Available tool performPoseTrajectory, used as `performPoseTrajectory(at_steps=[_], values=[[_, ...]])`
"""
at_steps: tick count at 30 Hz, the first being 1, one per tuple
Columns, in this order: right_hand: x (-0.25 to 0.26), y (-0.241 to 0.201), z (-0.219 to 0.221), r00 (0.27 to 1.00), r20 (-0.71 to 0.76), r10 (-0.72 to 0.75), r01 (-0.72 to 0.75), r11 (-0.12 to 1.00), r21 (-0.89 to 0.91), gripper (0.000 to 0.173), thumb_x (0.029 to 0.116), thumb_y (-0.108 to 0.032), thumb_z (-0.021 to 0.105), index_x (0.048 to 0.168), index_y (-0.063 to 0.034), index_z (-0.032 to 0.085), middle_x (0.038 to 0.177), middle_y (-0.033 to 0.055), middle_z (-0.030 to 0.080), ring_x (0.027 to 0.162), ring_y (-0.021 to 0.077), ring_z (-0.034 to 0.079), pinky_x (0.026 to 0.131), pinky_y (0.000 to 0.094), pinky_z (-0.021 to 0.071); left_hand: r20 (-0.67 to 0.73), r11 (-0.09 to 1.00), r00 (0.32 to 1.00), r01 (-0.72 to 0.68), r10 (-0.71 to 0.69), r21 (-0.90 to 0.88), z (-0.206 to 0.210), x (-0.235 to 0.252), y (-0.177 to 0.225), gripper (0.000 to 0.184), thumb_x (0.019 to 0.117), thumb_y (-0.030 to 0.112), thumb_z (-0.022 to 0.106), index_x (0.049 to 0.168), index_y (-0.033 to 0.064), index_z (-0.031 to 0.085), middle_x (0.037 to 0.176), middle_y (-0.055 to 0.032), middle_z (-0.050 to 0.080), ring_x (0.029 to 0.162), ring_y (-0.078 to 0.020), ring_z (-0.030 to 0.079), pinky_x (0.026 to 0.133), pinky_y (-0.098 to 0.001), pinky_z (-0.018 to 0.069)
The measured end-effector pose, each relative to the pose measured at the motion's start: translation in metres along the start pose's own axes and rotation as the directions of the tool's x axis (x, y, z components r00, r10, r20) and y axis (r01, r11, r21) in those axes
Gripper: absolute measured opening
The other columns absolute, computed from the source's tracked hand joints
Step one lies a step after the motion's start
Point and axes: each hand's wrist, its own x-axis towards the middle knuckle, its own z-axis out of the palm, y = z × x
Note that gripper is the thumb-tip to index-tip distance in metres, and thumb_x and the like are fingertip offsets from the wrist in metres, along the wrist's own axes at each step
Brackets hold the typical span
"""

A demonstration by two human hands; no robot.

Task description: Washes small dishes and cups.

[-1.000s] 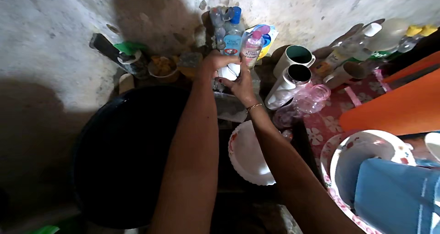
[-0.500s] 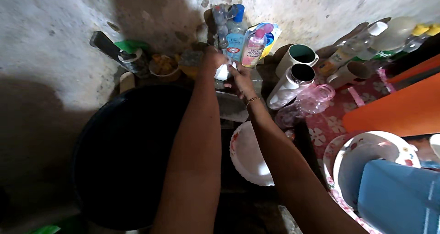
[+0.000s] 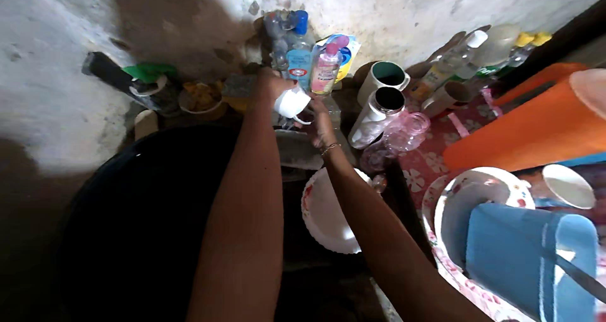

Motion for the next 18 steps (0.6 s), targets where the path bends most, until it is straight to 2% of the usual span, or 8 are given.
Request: performPoseTrajectory(at_steps=[2,5,7,9,12,15,16,18], values=[[-0.003,0.001,-0.005,0.994,0.100,-0.044,0.047,0.999,-0.023,0.045,0.1113,-0.030,0.038,0.154,-0.0145,0.040,0.130,0.0144,0.059,0.099,0.0230,0.065,0.077,0.0404,0.0581,0.004,1.000,1.000,-0.015,0.015,-0.017,0.001,-0.002,0.000,0.042,0.0939,0.017,0.074,0.125,-0.0072,0.059,0.120,-0.0221,0.064,0.105,-0.0265,0.065,0.095,-0.0455,0.0535],[-0.012,-0.003,-0.004,0.976,0.217,-0.032,0.050,0.996,-0.078,0.050,0.1067,-0.018,0.054,0.154,-0.0106,0.040,0.127,0.0169,0.059,0.098,0.0244,0.066,0.077,0.0429,0.0600,0.011,0.998,1.000,-0.018,0.018,0.063,0.001,0.000,-0.001,0.045,0.0951,0.021,0.074,0.126,-0.0089,0.060,0.123,-0.0246,0.063,0.112,-0.0308,0.063,0.101,-0.0500,0.0496],[-0.013,-0.003,0.000,0.978,0.196,-0.074,0.102,0.985,-0.138,0.056,0.0983,-0.009,0.067,0.150,-0.0061,0.046,0.124,0.0170,0.063,0.093,0.0207,0.067,0.076,0.0374,0.0603,-0.005,0.992,1.000,-0.024,0.025,0.125,0.002,-0.002,-0.001,0.045,0.0943,0.025,0.075,0.122,-0.0082,0.062,0.121,-0.0245,0.065,0.111,-0.0315,0.064,0.101,-0.0512,0.0495],[-0.011,0.001,0.003,0.975,0.170,-0.142,0.167,0.975,-0.146,0.056,0.0954,-0.005,0.069,0.147,-0.0015,0.049,0.120,0.0171,0.065,0.089,0.0164,0.065,0.074,0.0318,0.0580,-0.010,0.988,1.000,0.002,-0.001,0.152,0.002,-0.006,0.001,0.050,0.0949,0.028,0.074,0.125,-0.0091,0.060,0.124,-0.0274,0.063,0.115,-0.0361,0.062,0.102,-0.0555,0.0477],[-0.020,-0.006,0.002,0.998,0.052,-0.044,0.051,0.988,-0.144,0.043,0.1016,-0.016,0.064,0.140,-0.0015,0.054,0.115,0.0163,0.066,0.090,0.0186,0.066,0.077,0.0345,0.0585,0.045,0.996,0.997,0.058,-0.061,0.064,0.005,-0.011,0.005,0.045,0.1001,0.026,0.067,0.134,-0.0023,0.057,0.127,-0.0233,0.063,0.113,-0.0310,0.063,0.097,-0.0498,0.0520],[-0.034,-0.006,-0.015,0.998,-0.022,0.059,-0.062,0.973,-0.221,0.044,0.1046,-0.038,0.058,0.135,-0.0055,0.058,0.095,0.0103,0.066,0.072,0.0145,0.062,0.061,0.0296,0.0530,0.130,0.995,0.987,0.089,-0.093,0.042,0.007,-0.015,0.008,0.035,0.1061,0.012,0.053,0.139,0.0008,0.054,0.131,-0.0218,0.060,0.110,-0.0268,0.064,0.093,-0.0419,0.0542],[-0.045,-0.006,-0.025,0.996,-0.021,0.088,-0.090,0.961,-0.263,0.049,0.1038,-0.046,0.057,0.137,-0.0095,0.058,0.095,0.0091,0.066,0.072,0.0140,0.062,0.060,0.0292,0.0520,0.164,0.990,0.981,0.081,-0.099,0.114,0.007,-0.015,0.008,0.034,0.1069,0.010,0.049,0.139,0.0000,0.052,0.133,-0.0225,0.059,0.111,-0.0274,0.064,0.094,-0.0417,0.0539],[-0.077,-0.011,-0.045,0.989,-0.001,0.145,-0.137,0.934,-0.329,0.054,0.1023,-0.054,0.055,0.141,-0.0166,0.054,0.108,0.0105,0.066,0.084,0.0180,0.063,0.070,0.0353,0.0534,0.287,0.914,0.954,-0.038,-0.087,0.405,0.009,-0.013,0.003,0.035,0.1068,0.008,0.048,0.137,-0.0087,0.051,0.134,-0.0309,0.056,0.118,-0.0383,0.060,0.101,-0.0523,0.0483]])
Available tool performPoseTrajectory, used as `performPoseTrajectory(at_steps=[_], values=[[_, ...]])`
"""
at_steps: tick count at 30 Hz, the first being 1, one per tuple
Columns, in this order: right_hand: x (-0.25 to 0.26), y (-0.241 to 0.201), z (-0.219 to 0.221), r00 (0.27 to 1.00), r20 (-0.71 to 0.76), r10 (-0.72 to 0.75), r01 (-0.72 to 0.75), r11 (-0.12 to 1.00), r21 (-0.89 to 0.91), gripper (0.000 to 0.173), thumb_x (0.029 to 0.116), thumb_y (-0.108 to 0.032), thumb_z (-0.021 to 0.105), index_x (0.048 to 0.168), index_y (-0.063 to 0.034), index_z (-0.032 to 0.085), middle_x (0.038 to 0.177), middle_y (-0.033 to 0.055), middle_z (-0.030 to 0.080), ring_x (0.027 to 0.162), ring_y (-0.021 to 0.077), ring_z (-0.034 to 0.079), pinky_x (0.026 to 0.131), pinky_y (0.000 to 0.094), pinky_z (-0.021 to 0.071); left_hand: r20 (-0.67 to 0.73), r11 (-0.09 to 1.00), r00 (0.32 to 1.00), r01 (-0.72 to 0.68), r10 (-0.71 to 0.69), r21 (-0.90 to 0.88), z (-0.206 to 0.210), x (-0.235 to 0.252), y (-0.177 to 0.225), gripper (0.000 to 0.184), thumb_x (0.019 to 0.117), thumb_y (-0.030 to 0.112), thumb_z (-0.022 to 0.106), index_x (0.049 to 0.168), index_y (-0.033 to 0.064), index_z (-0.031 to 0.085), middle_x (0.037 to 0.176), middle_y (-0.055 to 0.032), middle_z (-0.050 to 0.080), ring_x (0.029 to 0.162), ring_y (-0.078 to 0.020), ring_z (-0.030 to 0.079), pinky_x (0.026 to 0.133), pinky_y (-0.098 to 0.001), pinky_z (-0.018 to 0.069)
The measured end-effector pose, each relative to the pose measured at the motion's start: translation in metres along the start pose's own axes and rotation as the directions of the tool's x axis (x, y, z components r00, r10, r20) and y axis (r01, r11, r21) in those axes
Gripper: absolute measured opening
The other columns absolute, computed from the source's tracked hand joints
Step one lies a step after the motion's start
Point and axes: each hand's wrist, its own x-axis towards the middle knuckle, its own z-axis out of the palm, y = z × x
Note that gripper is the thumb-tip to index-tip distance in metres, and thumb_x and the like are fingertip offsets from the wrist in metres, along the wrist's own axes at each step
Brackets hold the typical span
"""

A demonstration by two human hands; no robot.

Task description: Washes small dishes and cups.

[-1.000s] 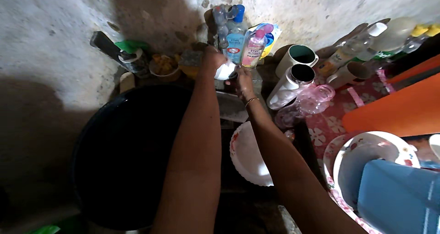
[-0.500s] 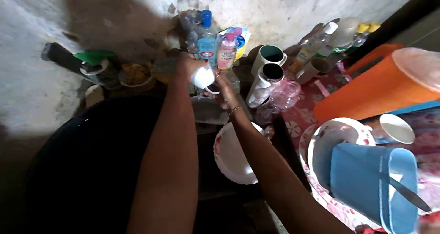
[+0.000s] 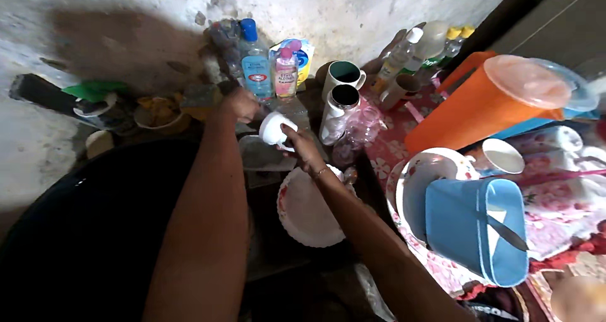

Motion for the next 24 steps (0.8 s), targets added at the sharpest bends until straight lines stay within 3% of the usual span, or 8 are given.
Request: performPoseTrajectory(at_steps=[2,4,8,12,14,16,21,24], values=[[-0.022,0.008,-0.014,1.000,0.003,-0.011,0.011,1.000,0.025,0.048,0.1066,-0.042,0.052,0.144,-0.0112,0.051,0.113,0.0139,0.066,0.090,0.0211,0.066,0.076,0.0386,0.0571,0.116,0.926,0.990,-0.122,0.086,0.356,0.005,0.001,0.005,0.031,0.1047,0.008,0.056,0.127,-0.0146,0.059,0.129,-0.0355,0.058,0.123,-0.0477,0.056,0.105,-0.0623,0.0406],[-0.045,0.014,-0.027,1.000,-0.001,0.001,-0.001,0.991,0.133,0.041,0.1098,-0.030,0.048,0.142,-0.0051,0.051,0.115,0.0154,0.066,0.094,0.0216,0.068,0.079,0.0379,0.0590,0.112,0.883,0.981,-0.192,0.159,0.429,0.013,0.000,0.015,0.039,0.1008,0.009,0.064,0.131,-0.0137,0.056,0.133,-0.0351,0.057,0.129,-0.0495,0.053,0.109,-0.0635,0.0379],[-0.088,0.030,-0.061,0.994,0.105,-0.003,-0.039,0.914,0.403,0.047,0.1111,-0.030,0.029,0.149,-0.0021,0.035,0.119,0.0167,0.066,0.097,0.0254,0.071,0.076,0.0388,0.0618,0.030,0.918,0.932,-0.361,0.361,0.166,0.035,-0.004,0.048,0.079,0.0917,0.013,0.077,0.156,-0.0029,0.034,0.150,-0.0323,0.045,0.136,-0.0475,0.048,0.112,-0.0607,0.0391],[-0.115,0.051,-0.090,0.995,0.094,-0.014,-0.042,0.818,0.573,0.049,0.1035,-0.026,0.043,0.145,-0.0028,0.033,0.121,0.0128,0.063,0.103,0.0231,0.070,0.080,0.0431,0.0630,0.044,0.869,0.873,-0.488,0.486,0.077,0.064,-0.005,0.090,0.099,0.0831,0.004,0.082,0.161,0.0023,0.022,0.156,-0.0314,0.037,0.139,-0.0483,0.044,0.112,-0.0610,0.0392],[-0.124,0.059,-0.098,0.999,0.042,0.015,-0.037,0.806,0.591,0.047,0.0999,-0.018,0.047,0.144,-0.0040,0.036,0.117,0.0108,0.064,0.100,0.0211,0.070,0.079,0.0420,0.0633,0.086,0.847,0.846,-0.531,0.527,0.035,0.084,0.000,0.098,0.103,0.0757,-0.005,0.084,0.160,-0.0001,0.025,0.156,-0.0313,0.038,0.141,-0.0476,0.042,0.114,-0.0600,0.0365],[-0.128,0.066,-0.102,0.999,0.004,0.033,-0.029,0.807,0.589,0.051,0.0968,-0.015,0.048,0.145,-0.0032,0.037,0.114,0.0095,0.065,0.098,0.0183,0.069,0.079,0.0387,0.0626,0.086,0.851,0.847,-0.526,0.525,-0.012,0.101,0.013,0.094,0.102,0.0728,-0.001,0.088,0.157,-0.0004,0.031,0.153,-0.0278,0.043,0.142,-0.0414,0.044,0.117,-0.0558,0.0360],[-0.125,0.070,-0.107,0.998,-0.044,0.049,-0.013,0.804,0.594,0.046,0.0951,-0.011,0.048,0.140,-0.0030,0.042,0.105,0.0057,0.069,0.089,0.0138,0.071,0.075,0.0333,0.0634,-0.179,0.745,0.802,-0.596,0.569,-0.301,0.140,0.032,0.073,0.100,0.0649,0.005,0.094,0.147,-0.0045,0.038,0.139,-0.0276,0.056,0.130,-0.0342,0.056,0.111,-0.0475,0.0459],[-0.120,0.073,-0.106,0.999,-0.036,0.003,0.017,0.833,0.554,0.047,0.0958,-0.012,0.049,0.141,-0.0018,0.042,0.107,0.0062,0.068,0.091,0.0136,0.071,0.077,0.0336,0.0632,-0.356,0.682,0.765,-0.642,0.537,-0.350,0.156,0.029,0.070,0.095,0.0648,0.005,0.093,0.142,-0.0061,0.039,0.132,-0.0269,0.059,0.125,-0.0302,0.060,0.107,-0.0426,0.0495]])
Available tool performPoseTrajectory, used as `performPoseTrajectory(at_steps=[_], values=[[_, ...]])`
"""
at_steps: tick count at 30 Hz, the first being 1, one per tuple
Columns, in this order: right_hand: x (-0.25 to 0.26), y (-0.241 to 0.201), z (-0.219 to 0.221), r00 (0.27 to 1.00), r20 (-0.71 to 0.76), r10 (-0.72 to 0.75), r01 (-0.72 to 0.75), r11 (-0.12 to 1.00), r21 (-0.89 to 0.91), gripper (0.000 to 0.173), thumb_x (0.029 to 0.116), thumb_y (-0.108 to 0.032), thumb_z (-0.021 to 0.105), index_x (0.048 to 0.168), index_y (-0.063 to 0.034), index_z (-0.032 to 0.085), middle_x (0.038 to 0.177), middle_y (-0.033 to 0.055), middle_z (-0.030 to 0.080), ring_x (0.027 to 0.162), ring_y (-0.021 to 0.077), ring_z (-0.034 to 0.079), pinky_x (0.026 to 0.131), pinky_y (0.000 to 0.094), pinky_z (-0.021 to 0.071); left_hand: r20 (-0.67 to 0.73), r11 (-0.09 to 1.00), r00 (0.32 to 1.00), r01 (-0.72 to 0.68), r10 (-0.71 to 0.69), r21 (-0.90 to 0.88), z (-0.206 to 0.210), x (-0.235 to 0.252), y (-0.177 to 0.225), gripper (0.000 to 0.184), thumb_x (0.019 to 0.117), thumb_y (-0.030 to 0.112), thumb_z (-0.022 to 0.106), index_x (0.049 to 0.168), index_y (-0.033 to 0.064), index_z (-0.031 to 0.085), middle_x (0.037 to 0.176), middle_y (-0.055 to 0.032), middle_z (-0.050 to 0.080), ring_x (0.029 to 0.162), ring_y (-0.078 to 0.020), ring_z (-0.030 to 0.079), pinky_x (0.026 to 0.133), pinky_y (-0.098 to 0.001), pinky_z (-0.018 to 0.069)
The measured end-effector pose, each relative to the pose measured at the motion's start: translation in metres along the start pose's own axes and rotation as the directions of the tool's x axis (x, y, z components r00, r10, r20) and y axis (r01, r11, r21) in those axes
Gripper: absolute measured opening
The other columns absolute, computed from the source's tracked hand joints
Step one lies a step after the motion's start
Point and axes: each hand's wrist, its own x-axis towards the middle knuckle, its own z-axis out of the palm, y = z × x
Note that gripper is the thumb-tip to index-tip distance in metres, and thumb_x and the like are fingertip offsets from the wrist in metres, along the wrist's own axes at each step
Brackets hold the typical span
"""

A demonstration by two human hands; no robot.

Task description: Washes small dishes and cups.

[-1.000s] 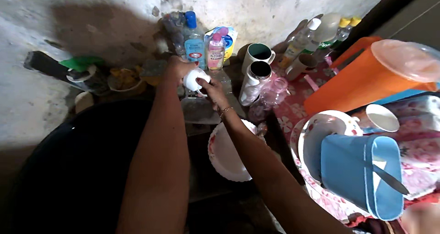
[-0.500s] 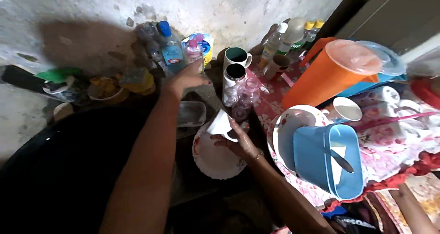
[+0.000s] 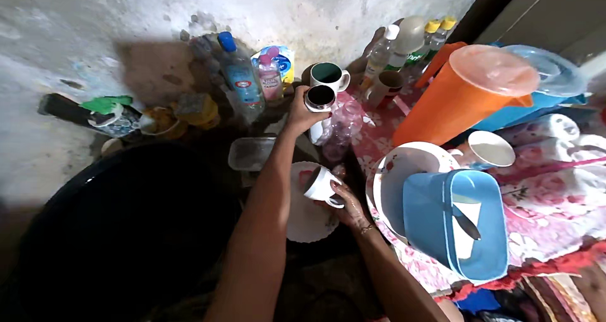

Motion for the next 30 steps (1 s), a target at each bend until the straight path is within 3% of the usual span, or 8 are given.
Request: performPoseTrajectory(at_steps=[3,6,11,13,16,21,27,30], values=[[0.001,0.001,0.000,0.999,0.034,-0.010,0.011,0.999,-0.036,0.048,0.0964,-0.013,0.049,0.142,-0.0015,0.042,0.110,0.0074,0.068,0.094,0.0142,0.071,0.078,0.0338,0.0631,-0.268,0.998,0.963,0.017,-0.032,-0.060,-0.006,-0.007,-0.002,0.088,0.0721,0.010,0.090,0.144,-0.0073,0.042,0.138,-0.0272,0.056,0.129,-0.0303,0.057,0.109,-0.0421,0.0479],[0.001,0.002,-0.001,0.998,0.060,-0.022,0.027,0.995,-0.095,0.048,0.0974,-0.013,0.050,0.144,-0.0004,0.042,0.111,0.0069,0.068,0.095,0.0138,0.070,0.080,0.0350,0.0632,-0.495,0.962,0.850,0.049,-0.182,-0.268,-0.028,-0.014,-0.006,0.076,0.0849,0.014,0.081,0.147,-0.0045,0.041,0.137,-0.0237,0.056,0.124,-0.0273,0.059,0.103,-0.0421,0.0521],[0.005,0.004,0.000,0.994,0.101,-0.039,0.056,0.983,-0.172,0.053,0.0951,-0.012,0.056,0.146,0.0011,0.044,0.115,0.0078,0.068,0.094,0.0131,0.070,0.078,0.0328,0.0625,-0.605,0.861,0.706,0.014,-0.368,-0.508,-0.070,-0.032,-0.021,0.052,0.1052,0.036,0.053,0.145,0.0019,0.046,0.128,-0.0175,0.061,0.113,-0.0237,0.063,0.095,-0.0437,0.0555],[0.006,0.004,0.000,0.994,0.101,-0.035,0.055,0.976,-0.208,0.055,0.0959,-0.011,0.056,0.148,0.0009,0.044,0.120,0.0098,0.066,0.096,0.0142,0.069,0.078,0.0323,0.0619,-0.616,0.817,0.659,-0.003,-0.432,-0.576,-0.082,-0.041,-0.022,0.054,0.1080,0.039,0.044,0.149,0.0050,0.041,0.134,-0.0173,0.058,0.117,-0.0242,0.061,0.097,-0.0449,0.0540],[0.006,0.002,0.003,0.995,0.091,-0.036,0.057,0.969,-0.239,0.051,0.0970,-0.010,0.056,0.146,0.0020,0.046,0.120,0.0098,0.066,0.094,0.0126,0.069,0.076,0.0300,0.0613,-0.568,0.736,0.565,0.106,-0.598,-0.669,-0.080,-0.048,0.035,0.045,0.1129,0.035,0.024,0.151,0.0137,0.037,0.135,-0.0078,0.055,0.117,-0.0158,0.057,0.099,-0.0363,0.0499],[0.007,0.004,0.002,0.996,0.091,-0.019,0.042,0.966,-0.253,0.055,0.0939,-0.011,0.060,0.146,0.0006,0.046,0.121,0.0104,0.066,0.096,0.0139,0.068,0.077,0.0309,0.0614,-0.560,0.715,0.666,-0.055,-0.493,-0.697,-0.094,-0.041,-0.033,0.058,0.1079,0.052,0.036,0.150,0.0131,0.042,0.140,-0.0124,0.057,0.124,-0.0238,0.058,0.100,-0.0493,0.0519],[0.007,0.002,0.002,0.998,0.050,-0.025,0.038,0.964,-0.264,0.052,0.0976,-0.010,0.058,0.147,0.0010,0.046,0.122,0.0112,0.065,0.096,0.0146,0.068,0.078,0.0322,0.0613,-0.507,0.564,0.664,-0.154,-0.549,-0.812,-0.083,-0.044,-0.038,0.064,0.1049,0.064,0.023,0.145,0.0194,0.045,0.136,-0.0071,0.058,0.122,-0.0216,0.057,0.100,-0.0517,0.0504],[0.009,0.003,0.003,0.998,0.052,-0.040,0.052,0.964,-0.262,0.051,0.0969,-0.010,0.060,0.145,0.0013,0.048,0.122,0.0115,0.065,0.096,0.0138,0.068,0.078,0.0311,0.0607,-0.501,0.557,0.700,-0.175,-0.509,-0.811,-0.085,-0.046,-0.047,0.064,0.1052,0.064,0.022,0.146,0.0191,0.044,0.135,-0.0069,0.058,0.122,-0.0207,0.057,0.101,-0.0503,0.0507]])
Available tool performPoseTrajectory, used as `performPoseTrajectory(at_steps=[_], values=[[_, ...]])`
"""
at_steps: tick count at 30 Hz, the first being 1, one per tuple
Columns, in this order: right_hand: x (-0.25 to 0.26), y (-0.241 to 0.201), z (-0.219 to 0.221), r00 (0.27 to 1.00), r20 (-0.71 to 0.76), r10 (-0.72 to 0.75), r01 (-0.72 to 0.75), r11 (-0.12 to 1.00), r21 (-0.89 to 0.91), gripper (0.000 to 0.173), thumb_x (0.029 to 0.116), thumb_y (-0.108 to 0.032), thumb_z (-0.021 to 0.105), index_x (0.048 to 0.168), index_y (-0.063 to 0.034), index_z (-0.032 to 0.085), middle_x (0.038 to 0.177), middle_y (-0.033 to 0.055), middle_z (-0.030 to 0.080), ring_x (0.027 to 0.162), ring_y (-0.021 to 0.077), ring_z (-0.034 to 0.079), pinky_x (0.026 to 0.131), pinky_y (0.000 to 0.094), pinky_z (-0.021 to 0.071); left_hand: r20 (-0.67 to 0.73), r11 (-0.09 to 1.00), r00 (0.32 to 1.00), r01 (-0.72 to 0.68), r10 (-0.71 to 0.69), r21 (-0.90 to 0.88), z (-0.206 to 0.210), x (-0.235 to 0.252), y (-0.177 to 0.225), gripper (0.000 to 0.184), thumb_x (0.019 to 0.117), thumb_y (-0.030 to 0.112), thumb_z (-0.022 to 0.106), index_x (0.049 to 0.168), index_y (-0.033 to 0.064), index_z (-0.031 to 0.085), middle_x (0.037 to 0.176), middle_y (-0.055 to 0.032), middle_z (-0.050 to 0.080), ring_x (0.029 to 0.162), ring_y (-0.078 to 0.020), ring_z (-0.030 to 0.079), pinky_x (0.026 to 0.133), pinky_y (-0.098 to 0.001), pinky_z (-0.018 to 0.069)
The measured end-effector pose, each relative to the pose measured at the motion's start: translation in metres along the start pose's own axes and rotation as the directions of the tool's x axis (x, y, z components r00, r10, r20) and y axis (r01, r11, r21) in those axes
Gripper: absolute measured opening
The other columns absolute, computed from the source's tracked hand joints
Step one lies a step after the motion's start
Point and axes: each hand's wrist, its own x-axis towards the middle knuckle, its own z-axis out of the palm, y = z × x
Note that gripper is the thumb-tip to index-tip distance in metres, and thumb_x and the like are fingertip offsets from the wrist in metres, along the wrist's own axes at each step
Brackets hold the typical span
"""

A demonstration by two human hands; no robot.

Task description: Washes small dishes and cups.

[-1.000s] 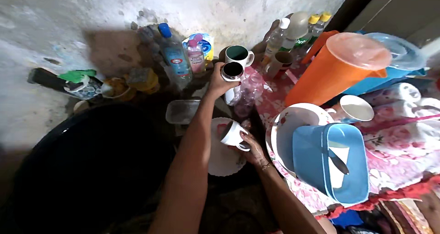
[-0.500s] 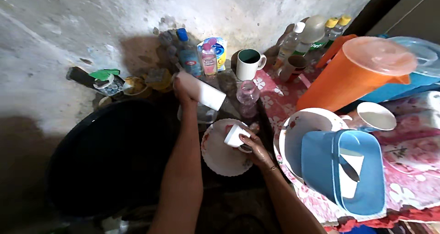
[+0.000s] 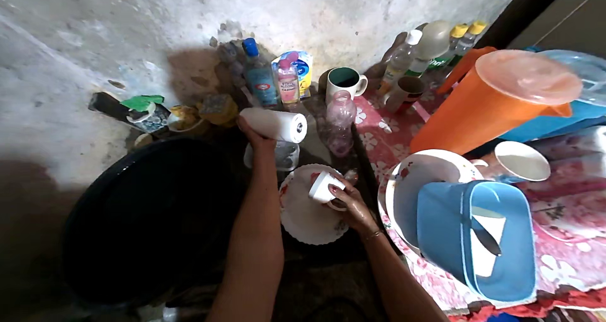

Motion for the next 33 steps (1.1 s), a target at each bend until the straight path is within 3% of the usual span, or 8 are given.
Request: performPoseTrajectory(at_steps=[4,11,17,19,23,26,29,33], values=[[0.001,0.001,0.000,1.000,0.016,-0.026,0.026,1.000,-0.017,0.053,0.0947,-0.009,0.063,0.144,0.0032,0.048,0.123,0.0107,0.065,0.098,0.0107,0.067,0.079,0.0275,0.0596,-0.017,0.995,0.999,-0.031,0.032,0.099,0.007,-0.001,0.003,0.055,0.1074,0.053,0.036,0.148,0.0169,0.042,0.137,-0.0075,0.057,0.123,-0.0198,0.058,0.102,-0.0471,0.0514],[0.002,0.002,-0.001,1.000,0.024,-0.018,0.019,0.998,-0.059,0.056,0.0928,-0.011,0.066,0.145,0.0018,0.049,0.125,0.0126,0.064,0.099,0.0131,0.067,0.079,0.0294,0.0600,-0.211,0.875,0.931,-0.179,0.299,0.451,0.031,-0.004,0.015,0.074,0.0958,0.038,0.071,0.150,-0.0002,0.038,0.137,-0.0226,0.057,0.122,-0.0277,0.060,0.102,-0.0443,0.0527],[0.000,0.002,-0.001,0.999,0.025,-0.038,0.039,0.998,-0.048,0.054,0.0944,-0.007,0.062,0.145,0.0042,0.047,0.125,0.0132,0.063,0.098,0.0113,0.067,0.080,0.0276,0.0591,-0.316,0.812,0.863,-0.166,0.394,0.560,0.080,-0.063,0.048,0.089,0.0938,0.011,0.073,0.160,-0.0015,0.015,0.158,-0.0251,0.034,0.142,-0.0283,0.042,0.113,-0.0362,0.0411],[0.000,0.001,-0.001,0.999,0.032,-0.032,0.034,0.998,-0.046,0.053,0.0949,-0.006,0.062,0.145,0.0044,0.047,0.126,0.0137,0.062,0.100,0.0114,0.066,0.081,0.0274,0.0587,-0.325,0.800,0.846,-0.180,0.423,0.573,0.080,-0.065,0.050,0.092,0.0938,0.012,0.073,0.160,-0.0024,0.012,0.160,-0.0264,0.030,0.145,-0.0294,0.039,0.115,-0.0361,0.0393],[0.002,0.002,0.000,0.999,0.025,-0.024,0.026,0.998,-0.050,0.053,0.0951,-0.008,0.063,0.145,0.0031,0.048,0.125,0.0132,0.063,0.097,0.0116,0.066,0.078,0.0269,0.0583,-0.374,0.840,0.842,-0.156,0.388,0.520,0.073,-0.064,0.050,0.077,0.0973,0.017,0.070,0.156,-0.0045,0.025,0.156,-0.0256,0.038,0.142,-0.0278,0.042,0.115,-0.0369,0.0383],[0.002,0.000,0.001,1.000,0.017,-0.025,0.025,0.999,-0.047,0.052,0.0959,-0.008,0.062,0.145,0.0036,0.048,0.123,0.0126,0.064,0.095,0.0109,0.066,0.077,0.0264,0.0586,-0.269,0.782,0.823,-0.295,0.500,0.549,0.046,-0.047,0.029,0.074,0.1002,0.029,0.065,0.152,-0.0100,0.029,0.144,-0.0339,0.046,0.130,-0.0352,0.053,0.102,-0.0414,0.0508],[0.000,-0.004,0.003,1.000,-0.018,0.000,0.000,1.000,-0.021,0.046,0.1013,-0.009,0.056,0.145,0.0030,0.047,0.120,0.0124,0.065,0.093,0.0116,0.068,0.076,0.0281,0.0596,-0.420,0.928,0.893,0.004,0.165,0.373,0.060,-0.048,0.046,0.069,0.1038,0.030,0.058,0.159,0.0038,0.025,0.155,-0.0226,0.041,0.138,-0.0311,0.046,0.111,-0.0474,0.0433],[-0.001,-0.008,0.006,0.996,-0.074,0.051,-0.047,0.998,0.051,0.042,0.1051,-0.010,0.052,0.145,0.0026,0.047,0.118,0.0136,0.065,0.092,0.0149,0.069,0.074,0.0313,0.0610,-0.378,0.974,0.926,0.076,0.011,0.215,0.024,-0.014,0.017,0.079,0.0996,0.059,0.052,0.156,0.0097,0.029,0.150,-0.0228,0.045,0.133,-0.0367,0.050,0.101,-0.0593,0.0499]])
